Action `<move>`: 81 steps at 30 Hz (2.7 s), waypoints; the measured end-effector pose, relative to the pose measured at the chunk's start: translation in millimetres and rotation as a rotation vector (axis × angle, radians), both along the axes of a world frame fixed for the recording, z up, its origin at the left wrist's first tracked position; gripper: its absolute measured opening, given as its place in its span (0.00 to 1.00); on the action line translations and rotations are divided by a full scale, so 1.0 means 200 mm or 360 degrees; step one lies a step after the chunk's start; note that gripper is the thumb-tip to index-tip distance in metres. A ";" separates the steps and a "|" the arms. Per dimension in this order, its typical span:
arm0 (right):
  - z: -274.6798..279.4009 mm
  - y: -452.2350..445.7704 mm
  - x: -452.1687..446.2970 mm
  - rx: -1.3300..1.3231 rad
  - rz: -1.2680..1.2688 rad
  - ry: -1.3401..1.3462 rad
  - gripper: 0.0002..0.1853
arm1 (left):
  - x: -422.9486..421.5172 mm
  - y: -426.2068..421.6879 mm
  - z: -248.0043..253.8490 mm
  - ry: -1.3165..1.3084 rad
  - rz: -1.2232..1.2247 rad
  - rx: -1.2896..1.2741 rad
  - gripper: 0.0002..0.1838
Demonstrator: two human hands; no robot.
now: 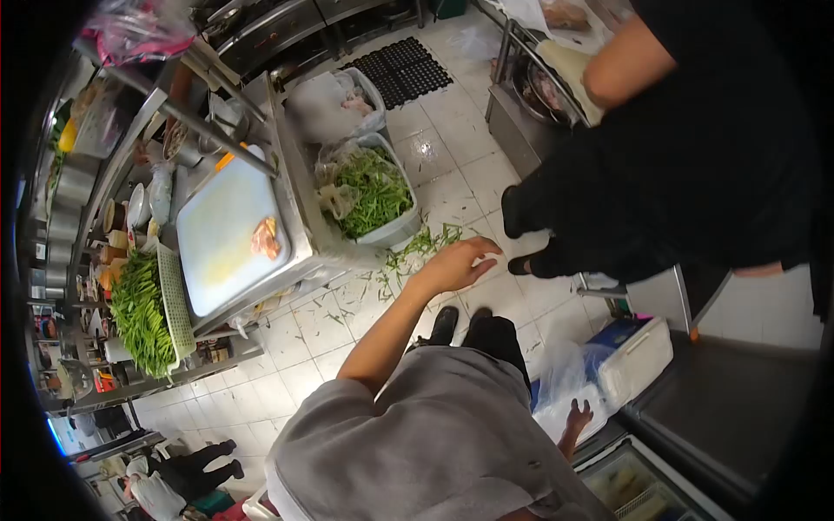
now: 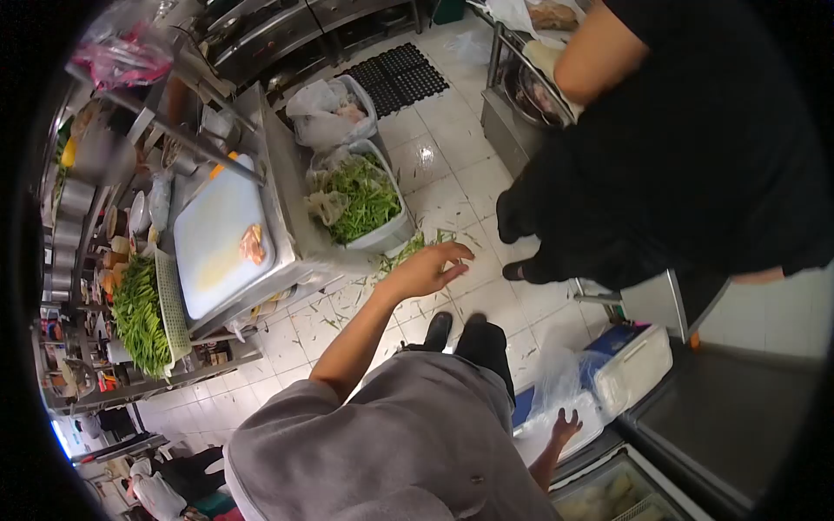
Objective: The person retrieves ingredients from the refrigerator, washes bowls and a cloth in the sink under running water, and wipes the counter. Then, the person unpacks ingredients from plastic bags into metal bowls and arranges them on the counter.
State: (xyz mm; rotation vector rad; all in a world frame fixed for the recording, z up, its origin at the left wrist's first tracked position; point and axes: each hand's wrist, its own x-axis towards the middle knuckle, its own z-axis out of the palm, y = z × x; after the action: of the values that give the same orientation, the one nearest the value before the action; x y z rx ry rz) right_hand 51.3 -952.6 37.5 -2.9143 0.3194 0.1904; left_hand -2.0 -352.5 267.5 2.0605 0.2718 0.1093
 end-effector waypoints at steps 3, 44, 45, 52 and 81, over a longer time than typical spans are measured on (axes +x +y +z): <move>0.03 0.31 0.34 0.0695 0.0105 0.0277 0.25 | 0.24 0.31 -0.09 0.0337 -0.0231 0.0504 0.17; 1.22 6.32 2.78 0.2033 0.1201 0.0657 0.18 | 2.62 4.67 -0.10 0.0166 0.0393 0.0281 0.14; 1.27 6.50 2.86 0.1998 0.1295 0.0630 0.18 | 2.48 4.79 -0.28 0.0348 0.0552 0.0391 0.14; 1.38 7.53 3.91 0.2431 0.1456 0.0254 0.22 | 1.23 4.87 -1.15 0.0981 0.0257 0.1183 0.12; 1.33 8.00 4.30 0.1044 0.0262 -0.0691 0.14 | 6.19 6.89 -0.10 0.0095 0.0763 -0.1359 0.36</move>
State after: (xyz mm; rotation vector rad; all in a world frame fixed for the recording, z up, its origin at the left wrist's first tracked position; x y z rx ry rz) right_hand 910.8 646.9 302.9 -2.2446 -0.0543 -0.2658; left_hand 1235.2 1025.8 248.3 1.1257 0.7104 0.1850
